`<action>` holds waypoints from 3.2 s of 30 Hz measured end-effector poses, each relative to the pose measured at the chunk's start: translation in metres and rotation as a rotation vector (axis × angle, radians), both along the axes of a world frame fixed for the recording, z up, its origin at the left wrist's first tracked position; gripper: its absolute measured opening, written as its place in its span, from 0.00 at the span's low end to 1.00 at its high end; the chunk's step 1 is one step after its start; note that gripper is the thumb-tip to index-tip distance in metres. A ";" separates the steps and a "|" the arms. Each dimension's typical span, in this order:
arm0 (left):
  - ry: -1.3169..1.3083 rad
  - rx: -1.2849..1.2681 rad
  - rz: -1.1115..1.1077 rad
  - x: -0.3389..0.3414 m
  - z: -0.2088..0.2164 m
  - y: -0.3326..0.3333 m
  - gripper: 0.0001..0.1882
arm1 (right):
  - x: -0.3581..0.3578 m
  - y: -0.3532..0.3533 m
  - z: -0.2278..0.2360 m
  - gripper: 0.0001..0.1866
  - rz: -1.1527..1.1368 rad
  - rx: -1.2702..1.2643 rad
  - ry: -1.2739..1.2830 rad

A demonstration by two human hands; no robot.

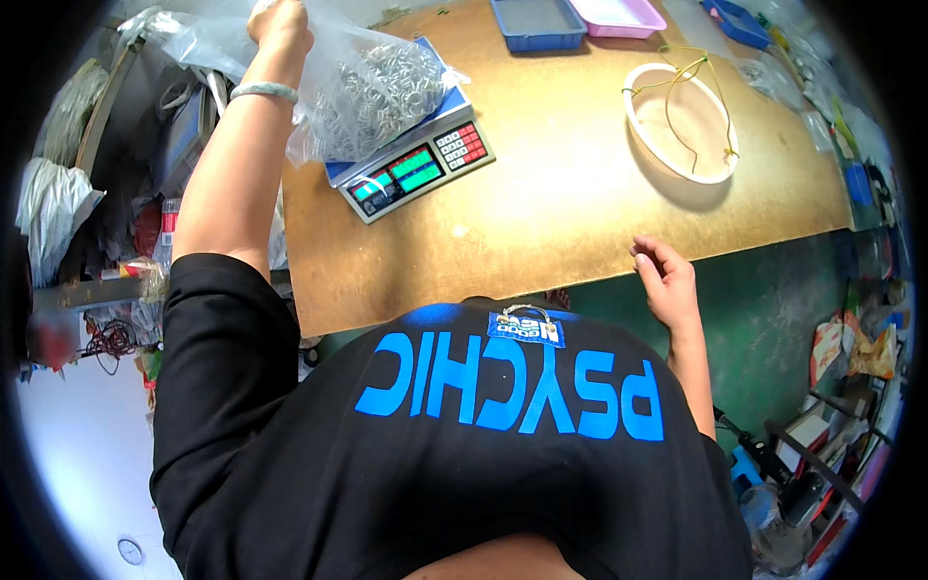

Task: The person picks up a bag of metal components and places it on a scale, then takes out a few components, operates the scale buttons, puts the components back in the bag, and carries the bag to a red bin to pour them in.

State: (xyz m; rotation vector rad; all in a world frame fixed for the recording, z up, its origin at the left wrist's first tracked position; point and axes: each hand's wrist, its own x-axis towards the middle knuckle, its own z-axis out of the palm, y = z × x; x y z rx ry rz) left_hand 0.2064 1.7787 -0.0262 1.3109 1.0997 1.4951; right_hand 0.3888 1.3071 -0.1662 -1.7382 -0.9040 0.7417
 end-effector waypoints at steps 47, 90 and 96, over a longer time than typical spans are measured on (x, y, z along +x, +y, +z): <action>0.479 0.141 0.179 -0.249 -0.139 -0.127 0.14 | -0.007 0.044 -0.011 0.13 0.256 -0.066 0.023; -0.550 -0.796 -0.336 -0.202 -0.305 -0.038 0.16 | -0.128 0.168 -0.032 0.15 0.887 -1.090 -0.509; -0.538 -0.809 -0.403 -0.186 -0.297 -0.031 0.19 | -0.124 0.167 -0.034 0.15 0.890 -1.102 -0.497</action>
